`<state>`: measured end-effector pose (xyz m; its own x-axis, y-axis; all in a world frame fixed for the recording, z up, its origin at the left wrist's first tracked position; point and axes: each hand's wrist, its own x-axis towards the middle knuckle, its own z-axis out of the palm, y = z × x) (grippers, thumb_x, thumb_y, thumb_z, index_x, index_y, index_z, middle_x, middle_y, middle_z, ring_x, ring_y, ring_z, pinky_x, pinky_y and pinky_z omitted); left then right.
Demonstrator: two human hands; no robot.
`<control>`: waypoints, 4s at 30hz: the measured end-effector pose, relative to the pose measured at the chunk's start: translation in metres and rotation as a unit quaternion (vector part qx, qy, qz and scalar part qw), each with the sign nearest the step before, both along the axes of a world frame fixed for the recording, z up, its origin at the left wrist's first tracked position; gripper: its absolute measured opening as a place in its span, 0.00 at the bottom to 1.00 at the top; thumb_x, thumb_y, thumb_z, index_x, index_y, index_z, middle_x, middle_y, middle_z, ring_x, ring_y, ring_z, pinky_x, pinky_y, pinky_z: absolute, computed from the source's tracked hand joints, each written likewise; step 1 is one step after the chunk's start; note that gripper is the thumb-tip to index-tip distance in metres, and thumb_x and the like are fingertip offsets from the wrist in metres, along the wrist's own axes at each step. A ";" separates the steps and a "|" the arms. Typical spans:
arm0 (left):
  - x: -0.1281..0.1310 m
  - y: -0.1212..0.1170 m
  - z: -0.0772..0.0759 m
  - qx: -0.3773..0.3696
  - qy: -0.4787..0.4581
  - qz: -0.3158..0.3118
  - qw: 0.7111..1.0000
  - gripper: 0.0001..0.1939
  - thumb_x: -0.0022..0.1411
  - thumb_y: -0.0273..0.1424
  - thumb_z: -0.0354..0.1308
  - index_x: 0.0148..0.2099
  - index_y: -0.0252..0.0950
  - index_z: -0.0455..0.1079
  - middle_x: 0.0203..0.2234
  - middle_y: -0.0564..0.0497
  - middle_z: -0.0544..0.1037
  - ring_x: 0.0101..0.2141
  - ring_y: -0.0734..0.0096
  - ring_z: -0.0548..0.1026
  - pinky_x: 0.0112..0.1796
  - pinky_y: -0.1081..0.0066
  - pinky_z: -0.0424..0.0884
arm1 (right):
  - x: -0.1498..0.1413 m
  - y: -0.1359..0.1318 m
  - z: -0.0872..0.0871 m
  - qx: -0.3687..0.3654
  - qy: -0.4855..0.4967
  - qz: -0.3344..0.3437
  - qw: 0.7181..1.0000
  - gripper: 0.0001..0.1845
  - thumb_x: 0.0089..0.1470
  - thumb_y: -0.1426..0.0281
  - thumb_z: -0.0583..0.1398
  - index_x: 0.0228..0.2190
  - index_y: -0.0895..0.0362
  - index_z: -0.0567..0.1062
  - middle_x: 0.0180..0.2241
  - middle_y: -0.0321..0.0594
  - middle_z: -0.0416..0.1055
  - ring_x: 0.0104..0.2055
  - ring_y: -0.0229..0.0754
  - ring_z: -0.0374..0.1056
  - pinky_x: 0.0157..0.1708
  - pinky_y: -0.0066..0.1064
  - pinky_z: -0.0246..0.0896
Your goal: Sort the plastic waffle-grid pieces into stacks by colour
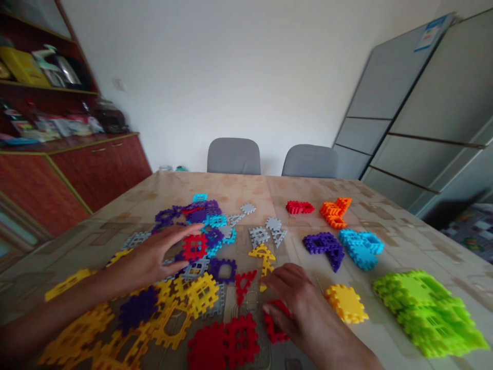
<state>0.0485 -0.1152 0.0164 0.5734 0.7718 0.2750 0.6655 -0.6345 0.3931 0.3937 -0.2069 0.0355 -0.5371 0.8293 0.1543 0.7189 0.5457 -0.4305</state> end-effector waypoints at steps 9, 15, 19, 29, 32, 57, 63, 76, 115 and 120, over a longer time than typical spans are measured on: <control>0.048 -0.056 0.012 -0.276 -0.172 -0.032 0.945 0.38 0.61 0.30 0.59 0.69 0.51 0.48 0.62 0.50 0.68 0.61 0.58 0.65 0.62 0.55 0.57 | -0.023 0.003 0.007 0.049 0.074 0.058 0.994 0.21 0.62 0.73 0.59 0.56 0.51 0.68 0.54 0.43 0.69 0.55 0.45 0.65 0.55 0.39 0.63; 0.052 -0.059 0.006 -0.505 -0.282 -0.160 0.800 0.43 0.60 0.36 0.65 0.70 0.48 0.46 0.63 0.45 0.66 0.61 0.55 0.66 0.59 0.55 0.61 | -0.027 0.002 0.009 0.061 0.059 0.136 0.987 0.25 0.62 0.73 0.59 0.60 0.49 0.65 0.49 0.41 0.70 0.51 0.43 0.65 0.50 0.37 0.65; 0.057 -0.054 0.008 -0.555 -0.311 -0.207 0.743 0.45 0.58 0.33 0.67 0.70 0.43 0.46 0.61 0.44 0.69 0.63 0.56 0.63 0.63 0.53 0.52 | -0.029 0.001 0.018 0.023 0.003 0.176 0.984 0.35 0.61 0.71 0.62 0.65 0.48 0.57 0.50 0.41 0.69 0.53 0.44 0.63 0.55 0.37 0.60; 0.068 -0.058 0.005 -0.629 -0.351 -0.180 0.670 0.43 0.53 0.34 0.71 0.67 0.41 0.55 0.59 0.43 0.71 0.61 0.48 0.65 0.60 0.50 0.57 | -0.044 -0.012 0.027 0.019 -0.036 0.161 0.986 0.39 0.59 0.62 0.63 0.66 0.49 0.54 0.57 0.39 0.67 0.58 0.46 0.60 0.58 0.39 0.52; 0.064 -0.061 0.007 -0.585 -0.342 -0.165 0.717 0.44 0.55 0.36 0.70 0.68 0.45 0.52 0.60 0.44 0.70 0.60 0.53 0.68 0.58 0.53 0.61 | -0.046 -0.019 0.022 0.003 -0.055 0.124 0.991 0.38 0.58 0.66 0.63 0.66 0.52 0.56 0.58 0.42 0.67 0.58 0.48 0.60 0.59 0.40 0.53; 0.030 -0.088 -0.011 -0.228 -0.007 0.011 0.974 0.37 0.53 0.33 0.68 0.65 0.49 0.64 0.64 0.50 0.66 0.62 0.48 0.64 0.62 0.52 0.59 | -0.048 -0.020 -0.003 -0.085 -0.122 0.054 0.987 0.39 0.49 0.61 0.67 0.60 0.56 0.65 0.60 0.49 0.65 0.59 0.56 0.59 0.61 0.48 0.48; 0.060 -0.106 -0.008 -0.191 0.076 -0.044 0.978 0.43 0.55 0.45 0.68 0.69 0.44 0.57 0.63 0.43 0.67 0.62 0.44 0.61 0.64 0.48 0.52 | -0.048 -0.013 -0.022 -0.073 -0.097 0.076 0.990 0.30 0.53 0.64 0.63 0.56 0.56 0.68 0.55 0.45 0.69 0.57 0.51 0.59 0.62 0.44 0.42; 0.065 -0.113 -0.006 -0.123 0.115 -0.033 0.985 0.41 0.56 0.44 0.67 0.68 0.44 0.59 0.58 0.43 0.73 0.57 0.46 0.67 0.64 0.48 0.49 | -0.041 -0.013 -0.019 -0.081 -0.072 0.075 0.991 0.39 0.50 0.62 0.66 0.61 0.58 0.64 0.57 0.48 0.68 0.58 0.53 0.58 0.63 0.46 0.39; 0.134 -0.097 -0.015 -0.055 0.234 -0.067 0.968 0.27 0.52 0.33 0.60 0.54 0.28 0.72 0.47 0.34 0.75 0.50 0.43 0.68 0.57 0.47 0.60 | 0.007 0.004 -0.006 -0.100 -0.178 0.037 0.978 0.26 0.44 0.70 0.65 0.47 0.61 0.73 0.49 0.50 0.71 0.52 0.54 0.64 0.56 0.45 0.55; 0.137 -0.088 -0.016 -0.060 0.256 -0.089 0.961 0.25 0.52 0.34 0.61 0.53 0.29 0.73 0.46 0.35 0.77 0.47 0.43 0.71 0.52 0.49 0.66 | 0.010 0.010 -0.005 -0.090 -0.173 0.061 0.979 0.27 0.38 0.70 0.66 0.43 0.59 0.73 0.46 0.47 0.72 0.48 0.52 0.66 0.54 0.44 0.58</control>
